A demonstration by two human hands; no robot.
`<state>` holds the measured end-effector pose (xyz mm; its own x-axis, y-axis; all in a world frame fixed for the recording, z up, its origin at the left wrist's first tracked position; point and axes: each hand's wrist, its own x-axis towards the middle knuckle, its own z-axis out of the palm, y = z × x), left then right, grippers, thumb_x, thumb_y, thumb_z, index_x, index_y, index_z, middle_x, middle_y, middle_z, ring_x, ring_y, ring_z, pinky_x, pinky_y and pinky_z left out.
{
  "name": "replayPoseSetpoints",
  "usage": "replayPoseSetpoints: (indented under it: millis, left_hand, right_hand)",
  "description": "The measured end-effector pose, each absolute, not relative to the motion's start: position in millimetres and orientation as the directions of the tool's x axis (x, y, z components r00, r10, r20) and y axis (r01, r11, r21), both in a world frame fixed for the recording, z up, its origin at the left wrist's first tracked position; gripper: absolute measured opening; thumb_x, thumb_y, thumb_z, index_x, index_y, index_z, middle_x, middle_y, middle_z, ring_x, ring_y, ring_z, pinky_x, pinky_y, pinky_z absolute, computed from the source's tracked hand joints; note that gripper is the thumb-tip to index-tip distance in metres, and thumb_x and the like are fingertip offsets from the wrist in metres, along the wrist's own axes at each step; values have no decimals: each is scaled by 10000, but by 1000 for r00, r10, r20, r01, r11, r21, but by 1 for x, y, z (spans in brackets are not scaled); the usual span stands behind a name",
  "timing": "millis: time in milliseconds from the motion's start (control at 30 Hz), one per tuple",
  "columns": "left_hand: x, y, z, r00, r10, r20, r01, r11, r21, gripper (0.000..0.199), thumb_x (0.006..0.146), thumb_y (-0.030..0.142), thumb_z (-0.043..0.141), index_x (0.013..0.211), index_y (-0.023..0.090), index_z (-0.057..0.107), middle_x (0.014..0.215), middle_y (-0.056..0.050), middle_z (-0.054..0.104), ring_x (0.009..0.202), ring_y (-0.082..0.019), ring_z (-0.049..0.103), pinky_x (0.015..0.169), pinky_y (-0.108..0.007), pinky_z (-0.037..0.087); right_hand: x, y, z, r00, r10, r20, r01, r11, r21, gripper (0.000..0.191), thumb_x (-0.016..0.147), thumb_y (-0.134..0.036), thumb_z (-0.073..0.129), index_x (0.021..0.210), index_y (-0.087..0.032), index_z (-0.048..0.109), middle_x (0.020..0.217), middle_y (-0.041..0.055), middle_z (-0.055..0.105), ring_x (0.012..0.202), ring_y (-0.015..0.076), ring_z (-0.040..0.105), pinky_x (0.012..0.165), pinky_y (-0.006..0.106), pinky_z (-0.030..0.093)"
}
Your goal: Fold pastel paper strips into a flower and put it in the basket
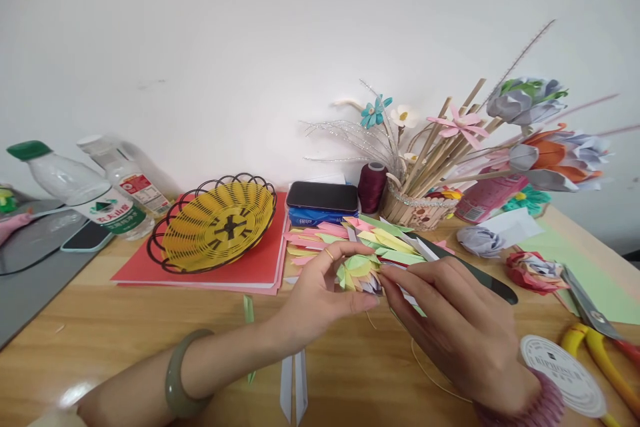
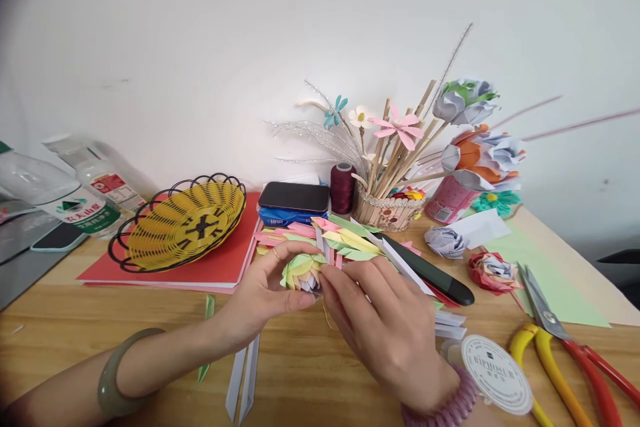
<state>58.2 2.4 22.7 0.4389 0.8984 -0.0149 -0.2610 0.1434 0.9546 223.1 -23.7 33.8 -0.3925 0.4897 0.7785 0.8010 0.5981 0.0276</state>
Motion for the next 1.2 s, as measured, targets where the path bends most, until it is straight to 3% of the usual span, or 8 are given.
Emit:
replayPoseSetpoints:
  millis: [467,767,1000,1200]
  left_hand:
    - [59,4,23,453,891,35,-264,97,960,444,570,164,736,975,199,557,995,-32,582,950,-170,518,818,-266,397]
    - [59,2,21,448,893,33,-229,79,970,437,585,199,731,982,207,549,955,-23,580,895,-158,523,772,-253,413]
    - [58,1,22,481,876,28,-256,110,960,434,599,204,724,989,214,532,952,-16,571,874,-145,525,765,-248,418]
    - [60,1,22,471,882,27,-251,105,962,435,592,190,725,982,204,533,981,-25,551,901,-151,508,774,-248,403]
  right_hand:
    - [221,-23,32,-329,575,749,776,617,-133,122,774,-118,562,880,-175,581,711,36,589,632,136,543,550,264,459]
    - [217,-22,33,-317,538,781,774,623,-115,102,747,-80,570,802,-165,577,659,32,573,595,128,540,534,252,467]
    - [214,-22,37,-254,630,734,718,632,-293,109,750,-80,542,781,-181,567,689,26,542,627,124,542,533,246,464]
    - [216,-21,37,-257,674,692,667,642,-378,126,762,-59,522,781,-182,543,714,19,517,653,116,519,560,245,450]
